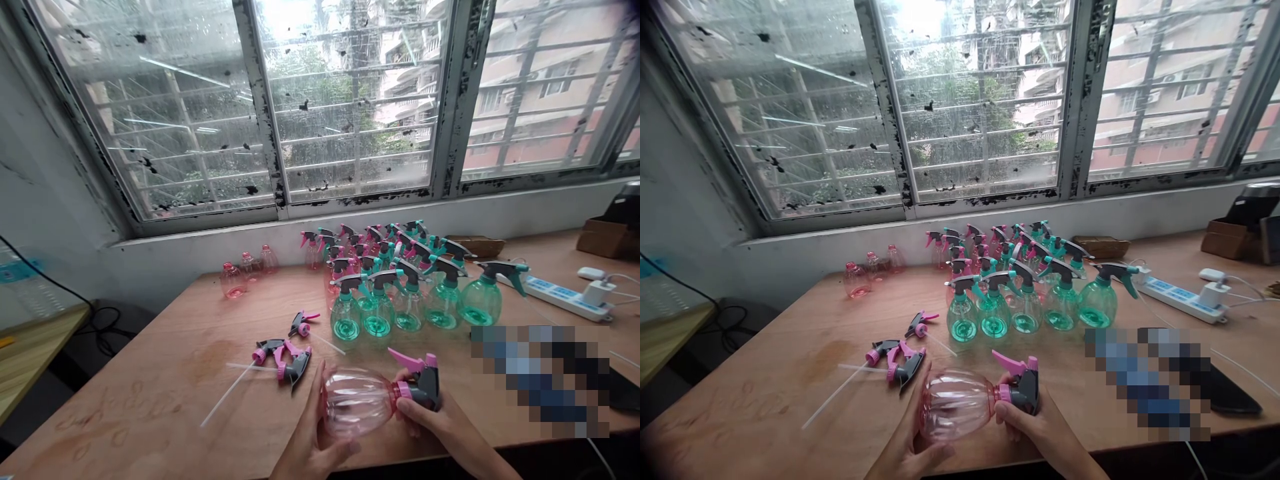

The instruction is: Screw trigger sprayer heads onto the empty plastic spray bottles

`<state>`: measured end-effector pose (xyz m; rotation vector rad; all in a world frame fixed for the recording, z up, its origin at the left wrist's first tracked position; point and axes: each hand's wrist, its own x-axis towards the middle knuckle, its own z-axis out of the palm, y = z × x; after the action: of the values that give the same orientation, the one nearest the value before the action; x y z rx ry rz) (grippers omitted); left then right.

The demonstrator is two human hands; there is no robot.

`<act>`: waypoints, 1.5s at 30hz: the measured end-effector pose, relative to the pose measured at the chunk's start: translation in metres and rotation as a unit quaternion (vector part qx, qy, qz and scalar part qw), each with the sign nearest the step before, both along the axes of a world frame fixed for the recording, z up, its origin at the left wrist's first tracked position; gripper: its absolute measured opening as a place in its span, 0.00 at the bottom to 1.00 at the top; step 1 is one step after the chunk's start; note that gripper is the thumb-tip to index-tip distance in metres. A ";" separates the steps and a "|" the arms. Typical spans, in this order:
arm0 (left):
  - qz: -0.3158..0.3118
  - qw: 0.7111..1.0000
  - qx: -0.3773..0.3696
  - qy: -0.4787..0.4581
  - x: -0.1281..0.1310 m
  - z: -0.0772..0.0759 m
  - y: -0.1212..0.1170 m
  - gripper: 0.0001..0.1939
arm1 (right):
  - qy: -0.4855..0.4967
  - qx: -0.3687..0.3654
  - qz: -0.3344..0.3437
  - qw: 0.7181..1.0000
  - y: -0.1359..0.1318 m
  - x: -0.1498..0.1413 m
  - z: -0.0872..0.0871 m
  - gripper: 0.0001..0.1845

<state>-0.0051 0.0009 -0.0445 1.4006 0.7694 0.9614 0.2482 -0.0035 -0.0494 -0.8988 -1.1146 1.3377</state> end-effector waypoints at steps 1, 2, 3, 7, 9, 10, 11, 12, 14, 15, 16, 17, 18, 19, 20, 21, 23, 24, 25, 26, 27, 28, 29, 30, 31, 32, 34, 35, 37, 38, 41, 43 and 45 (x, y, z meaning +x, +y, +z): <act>0.000 1.000 0.002 0.003 0.000 -0.001 0.000 0.62 | 0.000 0.001 0.002 1.000 0.000 0.000 0.000 0.24; -0.001 1.000 0.006 0.005 -0.001 -0.002 0.001 0.61 | 0.000 0.003 0.003 1.000 0.000 0.000 -0.001 0.24; -0.003 1.000 0.010 0.007 -0.002 -0.002 0.002 0.61 | -0.002 0.005 0.004 1.000 0.001 0.001 -0.001 0.25; -0.005 1.000 0.017 0.008 -0.004 -0.007 0.003 0.62 | -0.007 0.005 0.004 1.000 0.000 0.001 -0.002 0.25; -0.007 1.000 0.003 0.000 -0.005 -0.008 0.003 0.63 | -0.007 0.004 0.005 1.000 0.000 0.001 -0.002 0.25; -0.008 1.000 -0.004 -0.005 -0.004 -0.007 0.002 0.62 | -0.008 0.004 0.006 1.000 0.000 0.001 -0.002 0.25; -0.008 1.000 -0.010 -0.009 -0.004 -0.006 0.002 0.60 | -0.009 0.004 0.007 1.000 0.000 0.002 -0.001 0.25; -0.007 1.000 -0.012 -0.010 -0.004 -0.005 0.001 0.58 | -0.011 0.004 0.009 1.000 0.000 0.002 -0.001 0.25; 0.003 1.000 -0.004 -0.001 -0.003 -0.001 -0.001 0.56 | -0.015 0.005 0.013 1.000 0.001 0.002 -0.001 0.24; 0.008 1.000 0.003 0.008 -0.002 0.001 -0.002 0.56 | -0.017 0.006 0.015 1.000 0.001 0.003 -0.001 0.24; 0.013 1.000 0.010 0.018 -0.002 0.002 -0.002 0.57 | -0.019 0.007 0.018 1.000 0.001 0.003 -0.002 0.23; 0.016 0.999 0.013 0.026 -0.001 0.004 -0.002 0.57 | -0.022 0.009 0.020 1.000 0.001 0.003 -0.002 0.23; 0.018 0.999 0.013 0.032 -0.001 0.005 -0.003 0.57 | -0.024 0.009 0.021 0.999 0.001 0.004 -0.003 0.23; 0.017 0.999 0.012 0.034 -0.001 0.006 -0.003 0.56 | -0.026 0.010 0.021 0.999 0.001 0.004 -0.004 0.23; 0.017 0.999 0.010 0.032 0.000 0.007 -0.003 0.57 | -0.028 0.009 0.020 0.999 0.001 0.004 -0.004 0.23; 0.017 0.999 0.009 0.028 0.000 0.008 -0.003 0.58 | -0.029 0.008 0.017 0.999 0.000 0.004 -0.005 0.23; 0.015 1.000 0.008 0.022 0.000 0.013 -0.004 0.61 | -0.031 0.007 0.011 0.999 0.000 0.004 -0.005 0.23; 0.010 1.000 0.005 0.020 -0.001 0.015 -0.005 0.61 | -0.031 0.007 0.008 0.999 0.000 0.003 -0.005 0.23; 0.004 1.000 -0.001 0.020 -0.001 0.018 -0.005 0.60 | -0.030 0.006 0.005 1.000 0.000 0.003 -0.005 0.24; -0.004 1.000 -0.009 0.020 -0.001 0.020 -0.006 0.57 | -0.028 0.004 0.004 1.000 0.000 0.003 -0.004 0.24; -0.010 1.000 -0.016 0.019 -0.002 0.022 -0.006 0.54 | -0.027 0.003 0.004 1.000 0.000 0.003 -0.004 0.24; -0.015 0.999 -0.022 0.019 -0.002 0.023 -0.006 0.52 | -0.027 0.001 0.003 1.000 0.000 0.003 -0.003 0.24; -0.015 0.999 -0.025 0.018 -0.002 0.023 -0.006 0.51 | -0.026 -0.001 0.002 1.000 0.001 0.003 -0.003 0.25; -0.011 1.000 -0.022 0.017 -0.001 0.023 -0.006 0.52 | -0.026 -0.003 0.001 1.000 0.001 0.003 -0.002 0.25; -0.003 1.000 -0.016 0.014 0.000 0.022 -0.005 0.53 | -0.026 -0.004 -0.002 1.000 0.001 0.003 -0.001 0.25; 0.006 1.000 -0.009 0.009 0.001 0.021 -0.005 0.54 | -0.025 -0.006 -0.006 1.000 0.000 0.003 -0.001 0.26; 0.014 1.000 -0.001 0.000 0.004 0.020 -0.005 0.54 | -0.021 -0.008 -0.012 1.000 0.000 0.003 0.000 0.26; 0.014 1.000 -0.001 -0.003 0.005 0.021 -0.006 0.53 | -0.019 -0.008 -0.014 1.000 -0.001 0.002 0.001 0.26; 0.007 1.000 -0.006 0.002 0.007 0.024 -0.007 0.53 | -0.019 -0.009 -0.019 1.000 -0.002 0.002 0.002 0.25; 0.005 1.000 -0.006 0.010 0.007 0.026 -0.008 0.55 | -0.019 -0.011 -0.023 0.999 -0.002 0.002 0.002 0.24; 0.007 1.000 -0.008 0.023 0.004 0.030 -0.010 0.60 | -0.026 -0.016 -0.028 0.999 -0.003 0.002 0.002 0.25; 0.003 1.000 -0.020 0.018 0.002 0.030 -0.010 0.58 | -0.033 -0.012 -0.019 0.999 -0.002 0.003 0.002 0.25; -0.006 0.999 -0.030 0.014 0.000 0.028 -0.010 0.55 | -0.040 -0.008 -0.009 0.999 -0.001 0.004 0.002 0.24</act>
<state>-0.0047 -0.0089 -0.0164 1.3685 0.8043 0.9045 0.2519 -0.0045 -0.0479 -0.9790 -1.1558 1.3077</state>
